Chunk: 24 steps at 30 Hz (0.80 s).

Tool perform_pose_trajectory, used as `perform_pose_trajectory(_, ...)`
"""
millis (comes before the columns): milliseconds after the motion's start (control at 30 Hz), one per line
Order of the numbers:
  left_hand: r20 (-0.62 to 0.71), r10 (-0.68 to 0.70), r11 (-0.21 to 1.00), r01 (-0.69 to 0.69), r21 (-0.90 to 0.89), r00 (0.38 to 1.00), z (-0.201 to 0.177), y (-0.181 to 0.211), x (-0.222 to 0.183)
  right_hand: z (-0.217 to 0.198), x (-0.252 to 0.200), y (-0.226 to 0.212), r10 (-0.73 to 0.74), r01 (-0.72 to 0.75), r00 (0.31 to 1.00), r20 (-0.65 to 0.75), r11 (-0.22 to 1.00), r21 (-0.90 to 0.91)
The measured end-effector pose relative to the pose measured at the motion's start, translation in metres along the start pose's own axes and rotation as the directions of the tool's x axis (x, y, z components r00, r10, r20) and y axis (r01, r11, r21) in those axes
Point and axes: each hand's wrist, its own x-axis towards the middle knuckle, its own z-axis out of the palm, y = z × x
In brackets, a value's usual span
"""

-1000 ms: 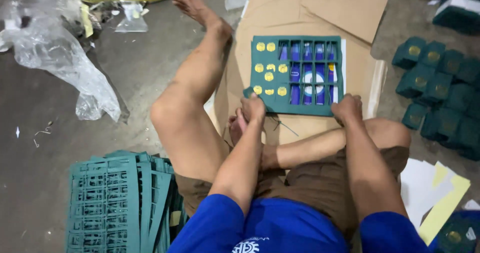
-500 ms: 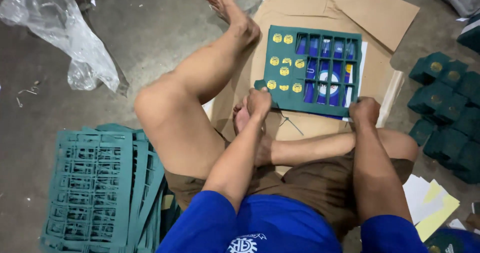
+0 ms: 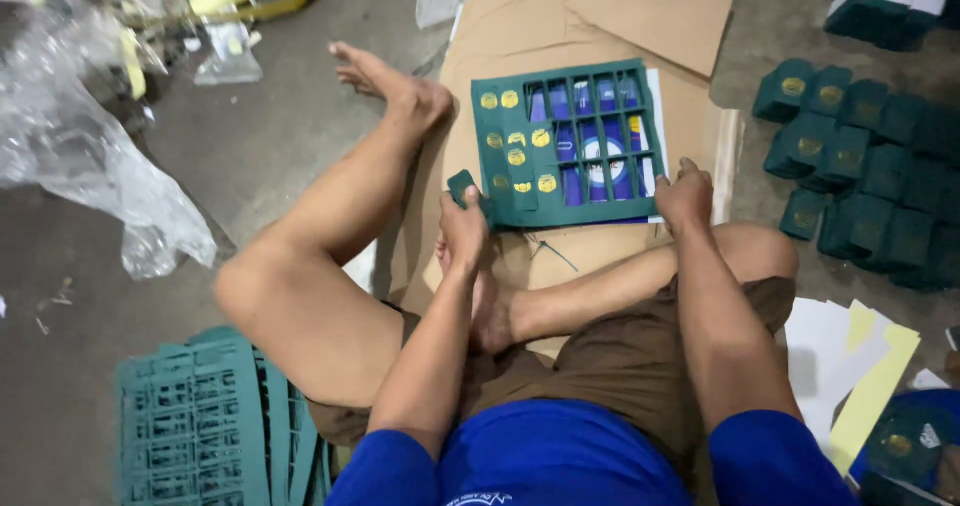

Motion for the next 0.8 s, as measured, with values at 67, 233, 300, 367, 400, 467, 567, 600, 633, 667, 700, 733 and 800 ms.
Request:
perform_pose_trajectory(67,-0.019,0.061,0.998,-0.06,0.008,0.998,-0.01,0.026,-0.012,0.0,0.002,0.009,-0.02,0.023,0.998,-0.053,0.998,0.065)
perform_pose_trajectory(233,-0.081,0.189,0.968,-0.199,-0.152,0.979,-0.074,0.106,-0.081,-0.037,-0.03,0.001,-0.11,0.181,0.967,-0.23,0.932,0.313)
perform_pose_trajectory(300,0.015,0.345,0.88,-0.318,-0.352,0.938,-0.102,0.133,-0.114,-0.055,-0.048,0.004,-0.119,0.244,0.955,-0.273,0.837,0.49)
perform_pose_trajectory(367,0.118,0.48,0.862,-0.442,-0.248,0.869,-0.116,0.144,-0.153,-0.076,-0.069,0.011,-0.116,0.262,0.951,-0.286,0.793,0.55)
perform_pose_trajectory(400,0.231,0.572,0.82,-0.556,-0.134,0.787,-0.127,0.145,-0.172,-0.081,-0.083,0.012,-0.115,0.266,0.955,-0.273,0.741,0.617)
perform_pose_trajectory(467,0.438,0.544,0.823,-0.355,-0.443,0.716,-0.135,0.147,-0.206,-0.115,-0.112,0.01,-0.069,0.268,0.949,-0.308,0.691,0.671)
perform_pose_trajectory(567,0.669,0.542,0.77,0.018,-0.638,0.509,-0.144,0.147,-0.24,-0.162,-0.139,0.015,0.002,0.371,0.909,-0.417,0.454,0.81)
perform_pose_trajectory(600,0.734,0.512,0.788,0.097,-0.608,0.446,-0.149,0.144,-0.25,-0.174,-0.15,0.019,0.049,0.451,0.878,-0.476,0.247,0.858)
perform_pose_trajectory(633,0.728,0.51,0.781,0.109,-0.616,0.458,-0.153,0.144,-0.255,-0.206,-0.157,0.005,0.033,0.446,0.883,-0.469,0.255,0.858)
perform_pose_trajectory(667,0.733,0.558,0.788,0.029,-0.615,0.39,-0.157,0.144,-0.261,-0.235,-0.167,-0.008,0.023,0.433,0.891,-0.454,0.261,0.863)
perform_pose_trajectory(700,0.736,0.597,0.786,-0.051,-0.616,0.318,-0.16,0.144,-0.266,-0.265,-0.176,-0.021,0.014,0.419,0.899,-0.438,0.267,0.868)
perform_pose_trajectory(733,0.738,0.594,0.787,-0.044,-0.615,0.32,-0.162,0.147,-0.265,-0.279,-0.166,-0.013,0.013,0.414,0.901,-0.433,0.272,0.869)
perform_pose_trajectory(800,0.691,0.671,0.706,0.054,-0.706,0.27,-0.167,0.155,-0.262,-0.305,-0.146,-0.001,-0.194,0.445,0.894,-0.403,0.295,0.845)
